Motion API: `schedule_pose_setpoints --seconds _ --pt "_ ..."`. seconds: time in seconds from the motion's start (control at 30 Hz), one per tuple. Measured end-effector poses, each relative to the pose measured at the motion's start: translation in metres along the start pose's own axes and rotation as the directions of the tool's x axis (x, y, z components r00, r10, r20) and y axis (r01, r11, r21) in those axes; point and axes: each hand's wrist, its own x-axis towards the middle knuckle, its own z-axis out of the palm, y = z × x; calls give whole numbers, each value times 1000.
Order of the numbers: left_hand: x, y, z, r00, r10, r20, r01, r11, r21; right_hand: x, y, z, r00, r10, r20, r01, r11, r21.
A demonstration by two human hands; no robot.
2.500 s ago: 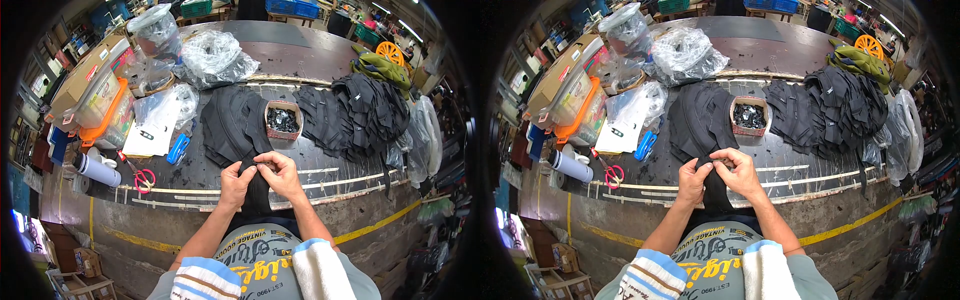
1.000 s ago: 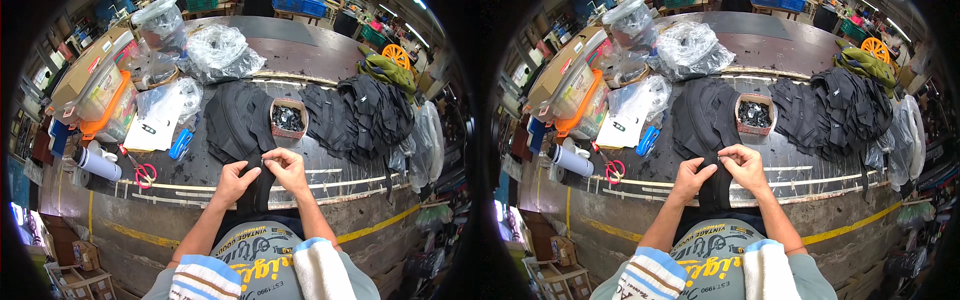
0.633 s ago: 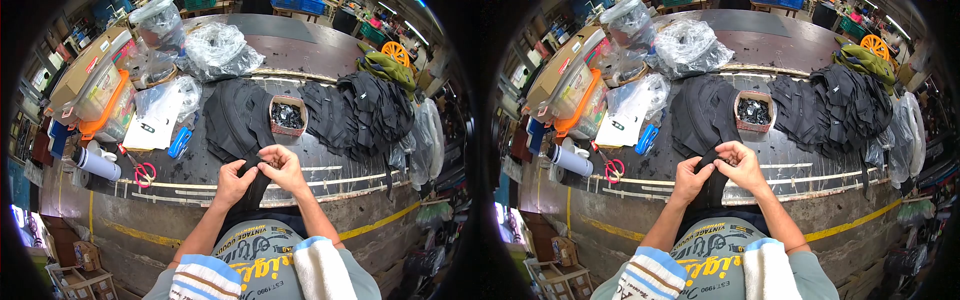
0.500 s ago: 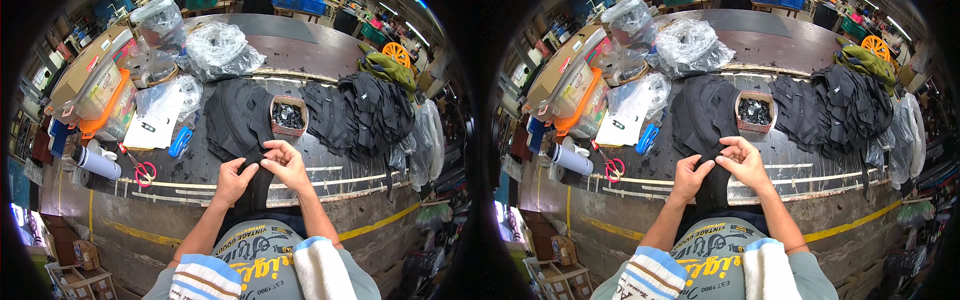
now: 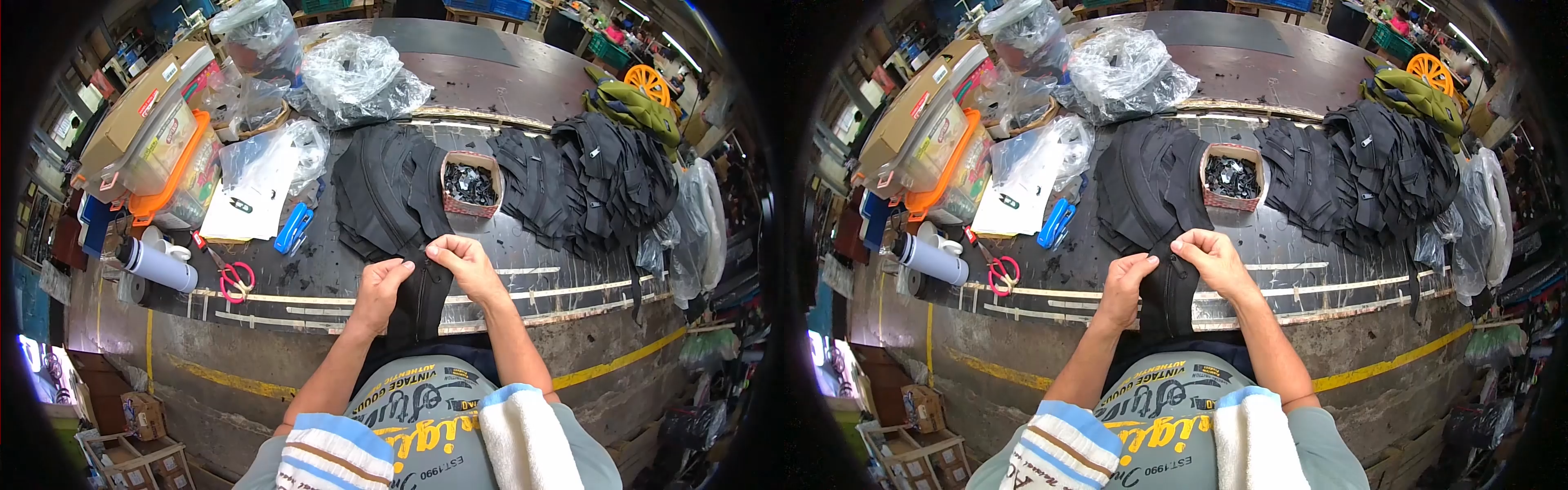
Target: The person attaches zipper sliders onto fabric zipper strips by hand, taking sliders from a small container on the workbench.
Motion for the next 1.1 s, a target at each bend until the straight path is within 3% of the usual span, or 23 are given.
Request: schedule_pose_setpoints --seconds 0.13,0.3,0.47,0.63,0.77,0.8,0.97,1.1 --pt "0 5 6 1000 -6 3 6 994 -110 -1 -4 3 999 47 4 -47 999 25" --pt "-1 5 13 999 -21 -33 22 999 46 -2 -7 2 996 89 -7 -87 990 113" --pt "1 -4 4 999 1 -33 0 998 55 -18 -17 18 993 -54 -105 65 992 105" --pt "1 -6 3 999 -17 32 21 991 -135 -28 -8 22 959 -274 -77 260 953 -159" --pt "-5 9 17 997 74 8 -74 980 185 -25 0 21 922 -372 -106 306 869 -389" --pt "-5 7 18 997 74 7 -74 980 185 -25 2 21 922 -372 -105 306 869 -389" --pt "-6 -5 21 996 84 -22 -80 986 145 -27 10 26 935 -282 -213 221 937 -272" --pt "-4 -3 33 986 117 -122 -120 993 -17 -27 2 34 941 -200 -272 225 972 65"
